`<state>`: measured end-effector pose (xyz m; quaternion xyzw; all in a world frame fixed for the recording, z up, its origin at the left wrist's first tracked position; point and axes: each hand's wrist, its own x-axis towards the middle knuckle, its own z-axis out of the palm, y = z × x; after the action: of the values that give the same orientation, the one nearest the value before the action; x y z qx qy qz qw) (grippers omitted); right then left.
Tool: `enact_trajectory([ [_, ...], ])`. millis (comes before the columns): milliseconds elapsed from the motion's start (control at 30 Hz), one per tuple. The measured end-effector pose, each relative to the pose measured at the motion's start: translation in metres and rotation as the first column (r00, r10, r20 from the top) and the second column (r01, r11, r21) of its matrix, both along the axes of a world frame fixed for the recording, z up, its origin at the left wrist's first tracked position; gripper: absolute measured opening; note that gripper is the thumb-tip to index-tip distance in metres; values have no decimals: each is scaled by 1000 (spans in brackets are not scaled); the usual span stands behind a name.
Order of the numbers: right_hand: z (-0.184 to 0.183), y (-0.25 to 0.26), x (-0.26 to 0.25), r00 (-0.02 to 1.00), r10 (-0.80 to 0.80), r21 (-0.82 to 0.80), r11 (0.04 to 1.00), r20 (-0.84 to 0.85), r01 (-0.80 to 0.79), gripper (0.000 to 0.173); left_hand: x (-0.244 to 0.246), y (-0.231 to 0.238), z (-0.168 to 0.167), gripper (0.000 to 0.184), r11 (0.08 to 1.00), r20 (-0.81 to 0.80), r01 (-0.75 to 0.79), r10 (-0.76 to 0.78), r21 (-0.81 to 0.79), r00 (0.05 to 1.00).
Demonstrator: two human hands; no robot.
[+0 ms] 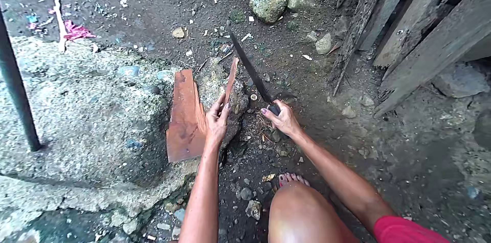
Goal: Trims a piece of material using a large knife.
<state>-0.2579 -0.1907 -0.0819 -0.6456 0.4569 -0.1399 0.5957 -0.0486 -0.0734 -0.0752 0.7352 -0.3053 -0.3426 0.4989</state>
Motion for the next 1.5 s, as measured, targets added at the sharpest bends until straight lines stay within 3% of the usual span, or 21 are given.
enact_trajectory([
  [200, 9, 8, 41, 886, -248, 147, 967, 392, 206, 33, -52, -10, -8, 59, 990, 397, -71, 115, -124, 911],
  [333, 16, 4, 53, 889, -279, 153, 959, 362, 239, 39, -75, -11, -13, 61, 980, 498, -79, 162, -182, 852],
  [500, 18, -10, 48, 927, -203, 90, 979, 315, 183, 36, -78, 1, -9, 58, 976, 359, -34, 112, -216, 927],
  [733, 29, -24, 28, 961, -36, 39, 999, 274, 26, 38, -28, 12, 20, 37, 950, 301, -233, 288, -207, 909],
  [867, 32, -23, 25, 967, 27, 24, 999, 253, -34, 37, -7, -10, 45, 29, 965, 229, -199, 236, -172, 945],
  [1000, 38, -17, 23, 970, 69, 44, 996, 233, -81, 35, 2, -33, 62, 33, 980, 140, -85, 111, -180, 984],
  [1133, 36, -13, 18, 965, 130, 43, 989, 228, -143, 35, 6, -50, 57, 19, 976, 66, -110, 125, -190, 990],
  [1333, 27, -15, 9, 957, 214, 49, 973, 195, -228, 35, 10, -45, 54, 9, 981, -260, -189, 175, -32, 950],
  [1500, 21, -13, 7, 955, 258, 51, 962, 144, -268, 34, 4, -39, 42, 7, 962, -316, -267, 271, 57, 909],
])
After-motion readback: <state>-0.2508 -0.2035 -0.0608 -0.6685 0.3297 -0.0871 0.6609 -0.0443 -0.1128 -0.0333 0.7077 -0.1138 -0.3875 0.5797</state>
